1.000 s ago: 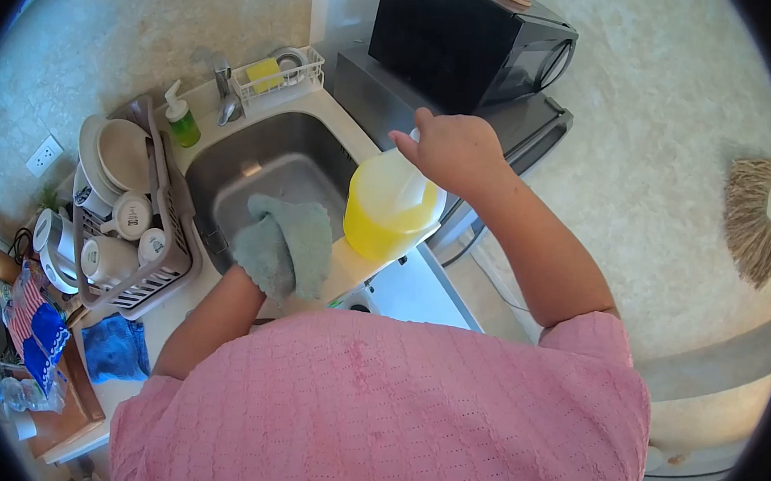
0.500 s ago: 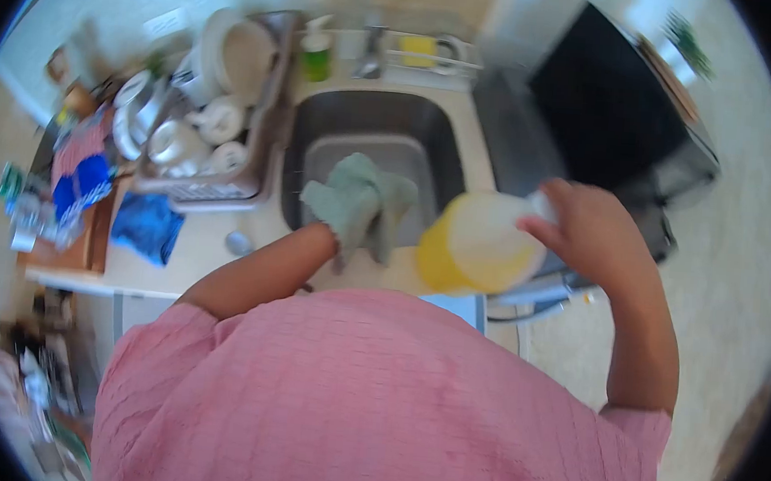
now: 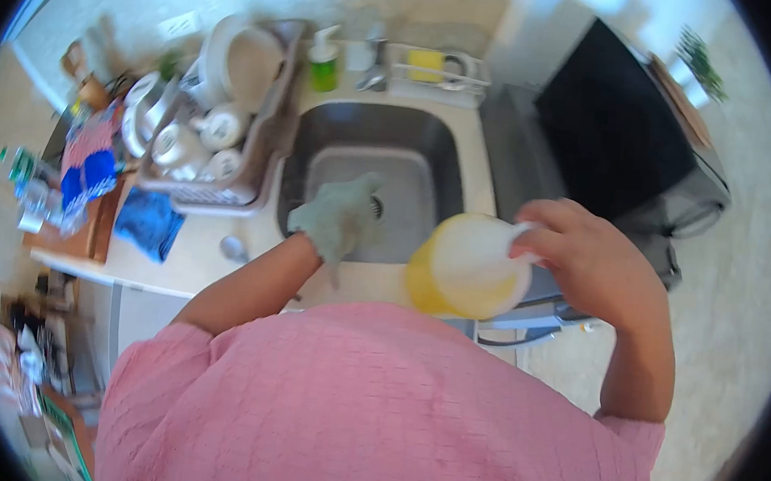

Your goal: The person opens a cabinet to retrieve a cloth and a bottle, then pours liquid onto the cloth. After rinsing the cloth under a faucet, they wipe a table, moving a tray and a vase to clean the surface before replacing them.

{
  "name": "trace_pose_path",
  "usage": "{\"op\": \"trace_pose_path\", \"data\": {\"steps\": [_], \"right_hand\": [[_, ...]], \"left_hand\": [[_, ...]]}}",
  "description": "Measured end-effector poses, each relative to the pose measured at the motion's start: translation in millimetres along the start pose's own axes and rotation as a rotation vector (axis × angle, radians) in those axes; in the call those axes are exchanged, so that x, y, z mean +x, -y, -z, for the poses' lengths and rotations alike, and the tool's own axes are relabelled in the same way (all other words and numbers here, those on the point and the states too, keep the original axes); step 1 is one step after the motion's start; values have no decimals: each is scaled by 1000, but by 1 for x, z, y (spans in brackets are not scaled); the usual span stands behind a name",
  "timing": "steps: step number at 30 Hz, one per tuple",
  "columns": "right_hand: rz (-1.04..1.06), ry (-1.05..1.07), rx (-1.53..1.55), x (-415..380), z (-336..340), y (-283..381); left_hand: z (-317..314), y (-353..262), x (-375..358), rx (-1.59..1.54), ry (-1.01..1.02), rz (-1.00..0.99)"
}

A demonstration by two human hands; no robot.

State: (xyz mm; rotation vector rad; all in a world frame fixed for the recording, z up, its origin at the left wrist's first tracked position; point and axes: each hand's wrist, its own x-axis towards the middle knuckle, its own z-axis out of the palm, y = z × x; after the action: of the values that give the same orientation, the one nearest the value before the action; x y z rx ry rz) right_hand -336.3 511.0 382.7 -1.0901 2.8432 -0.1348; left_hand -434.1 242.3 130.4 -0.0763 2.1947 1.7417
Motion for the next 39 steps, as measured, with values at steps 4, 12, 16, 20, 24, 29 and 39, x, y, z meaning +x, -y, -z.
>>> {"op": "trace_pose_path", "data": {"steps": [4, 12, 16, 20, 24, 29, 39], "right_hand": [[39, 6, -63, -5, -1, -13], [82, 72, -9, -3, 10, -12], [115, 93, -103, -4, 12, -12], [92, 135, -165, -6, 11, -7], [111, 72, -173, -8, 3, -10], [211, 36, -318, -8, 0, -17], [-528, 22, -10, -66, 3, -39]], "left_hand": [[-4, 2, 1, 576, 19, -615], [-25, -23, 6, 601, 117, -606], [-30, -40, 4, 425, 283, -394], [-38, -48, 4, 458, 299, -479], [-46, -54, 2, 235, 295, -540], [-36, -76, -5, 705, 181, -862], [-36, -77, -13, 762, 184, -924]]}}
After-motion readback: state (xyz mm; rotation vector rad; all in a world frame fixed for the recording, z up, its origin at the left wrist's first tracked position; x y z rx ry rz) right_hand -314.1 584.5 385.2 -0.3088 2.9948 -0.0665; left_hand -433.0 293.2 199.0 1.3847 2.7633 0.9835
